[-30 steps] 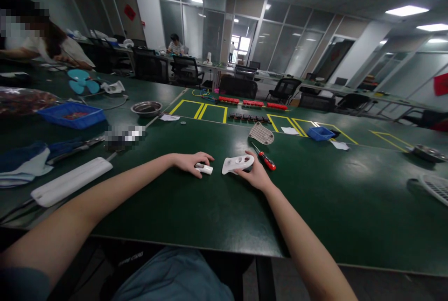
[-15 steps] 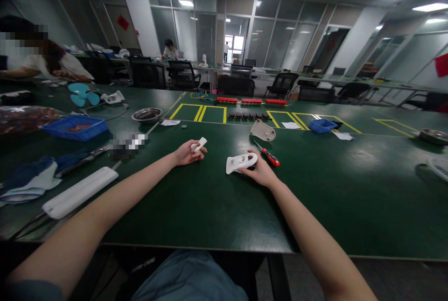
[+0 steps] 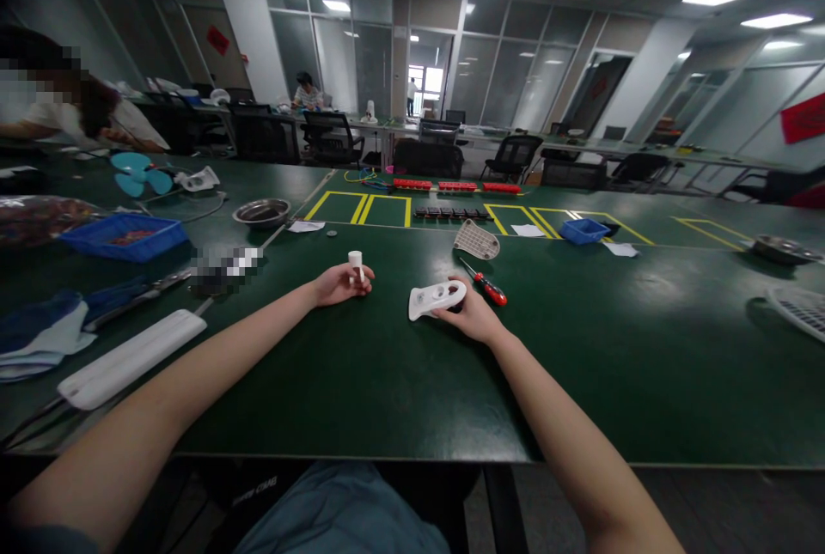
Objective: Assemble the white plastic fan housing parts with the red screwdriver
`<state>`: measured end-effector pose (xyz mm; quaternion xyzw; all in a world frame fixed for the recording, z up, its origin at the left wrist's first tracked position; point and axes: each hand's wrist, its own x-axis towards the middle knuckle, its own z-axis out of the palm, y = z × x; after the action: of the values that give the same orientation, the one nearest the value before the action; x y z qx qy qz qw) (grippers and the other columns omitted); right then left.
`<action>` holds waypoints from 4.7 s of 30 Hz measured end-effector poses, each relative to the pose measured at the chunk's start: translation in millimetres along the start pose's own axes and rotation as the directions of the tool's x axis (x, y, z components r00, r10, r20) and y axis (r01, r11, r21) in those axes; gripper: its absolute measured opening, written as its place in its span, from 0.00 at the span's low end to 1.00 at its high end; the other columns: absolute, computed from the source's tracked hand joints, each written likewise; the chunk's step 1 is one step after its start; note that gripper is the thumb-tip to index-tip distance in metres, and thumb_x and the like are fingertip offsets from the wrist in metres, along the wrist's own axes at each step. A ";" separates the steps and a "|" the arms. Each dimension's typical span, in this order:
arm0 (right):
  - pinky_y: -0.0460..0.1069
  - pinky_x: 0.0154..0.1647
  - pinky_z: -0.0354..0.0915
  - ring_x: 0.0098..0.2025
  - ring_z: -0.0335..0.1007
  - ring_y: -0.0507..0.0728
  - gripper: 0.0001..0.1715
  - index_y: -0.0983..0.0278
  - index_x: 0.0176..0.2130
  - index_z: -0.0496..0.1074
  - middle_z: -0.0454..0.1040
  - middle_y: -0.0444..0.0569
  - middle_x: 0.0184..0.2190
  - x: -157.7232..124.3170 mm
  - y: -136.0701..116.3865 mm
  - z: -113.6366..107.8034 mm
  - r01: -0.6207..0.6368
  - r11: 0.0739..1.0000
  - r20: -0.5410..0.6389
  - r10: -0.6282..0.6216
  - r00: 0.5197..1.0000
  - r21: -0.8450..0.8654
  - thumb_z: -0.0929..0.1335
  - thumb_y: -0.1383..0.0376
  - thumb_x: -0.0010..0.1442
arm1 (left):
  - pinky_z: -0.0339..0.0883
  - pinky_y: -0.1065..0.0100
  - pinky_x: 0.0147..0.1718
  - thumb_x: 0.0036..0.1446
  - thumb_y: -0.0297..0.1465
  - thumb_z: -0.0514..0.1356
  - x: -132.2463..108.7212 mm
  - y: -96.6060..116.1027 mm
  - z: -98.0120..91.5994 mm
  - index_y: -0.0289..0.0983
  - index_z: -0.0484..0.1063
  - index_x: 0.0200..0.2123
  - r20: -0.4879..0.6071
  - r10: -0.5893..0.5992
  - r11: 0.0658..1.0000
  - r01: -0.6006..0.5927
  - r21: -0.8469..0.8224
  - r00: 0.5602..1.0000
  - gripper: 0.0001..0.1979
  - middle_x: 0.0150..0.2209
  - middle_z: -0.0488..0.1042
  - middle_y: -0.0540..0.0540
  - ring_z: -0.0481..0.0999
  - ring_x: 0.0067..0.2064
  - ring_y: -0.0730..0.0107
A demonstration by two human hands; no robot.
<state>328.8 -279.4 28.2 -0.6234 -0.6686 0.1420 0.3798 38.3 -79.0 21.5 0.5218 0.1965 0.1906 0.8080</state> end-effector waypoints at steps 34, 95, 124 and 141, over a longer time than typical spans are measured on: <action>0.58 0.52 0.67 0.50 0.70 0.64 0.45 0.61 0.60 0.58 0.71 0.54 0.49 -0.6 0.4 -0.5 0.000 1.000 0.017 0.000 1.000 0.022 0.74 0.51 0.50 | 0.65 0.64 0.39 0.52 0.36 0.67 -1.7 -1.8 4.2 0.32 0.74 0.41 0.060 0.017 0.957 -0.033 0.287 0.998 0.16 0.32 0.76 0.44 0.75 0.37 0.67; 0.58 0.53 0.67 0.51 0.71 0.64 0.44 0.62 0.59 0.58 0.71 0.55 0.49 0.0 0.9 -0.6 0.007 1.000 0.016 -0.007 1.000 -0.013 0.74 0.50 0.51 | 0.67 0.67 0.33 0.44 0.33 0.67 3.9 -9.0 10.7 0.36 0.68 0.30 -0.023 0.069 0.722 -0.034 0.691 0.997 0.12 0.28 0.71 0.51 0.73 0.30 0.71; 0.59 0.55 0.65 0.51 0.70 0.62 0.29 0.61 0.59 0.59 0.71 0.54 0.51 -0.4 2.0 -4.1 -0.013 0.998 0.088 0.017 0.996 -0.054 0.64 0.52 0.63 | 0.67 0.67 0.31 0.44 0.35 0.68 3.6 -10.3 12.5 0.35 0.70 0.32 -0.036 0.078 0.694 -0.028 0.719 0.996 0.14 0.28 0.71 0.50 0.73 0.30 0.70; 0.59 0.57 0.63 0.54 0.68 0.63 0.28 0.61 0.59 0.63 0.69 0.53 0.55 0.9 2.0 -4.8 0.036 0.999 0.102 -0.032 0.994 -0.039 0.62 0.52 0.64 | 0.67 0.67 0.31 0.45 0.36 0.67 4.0 -11.5 11.2 0.36 0.70 0.32 -0.023 0.062 0.693 -0.026 0.720 0.998 0.13 0.29 0.72 0.50 0.73 0.31 0.69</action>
<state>333.6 -279.5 30.4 -0.6115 -0.7002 0.1534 0.3350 48.7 -90.0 14.7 0.7963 0.2611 0.1297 0.5301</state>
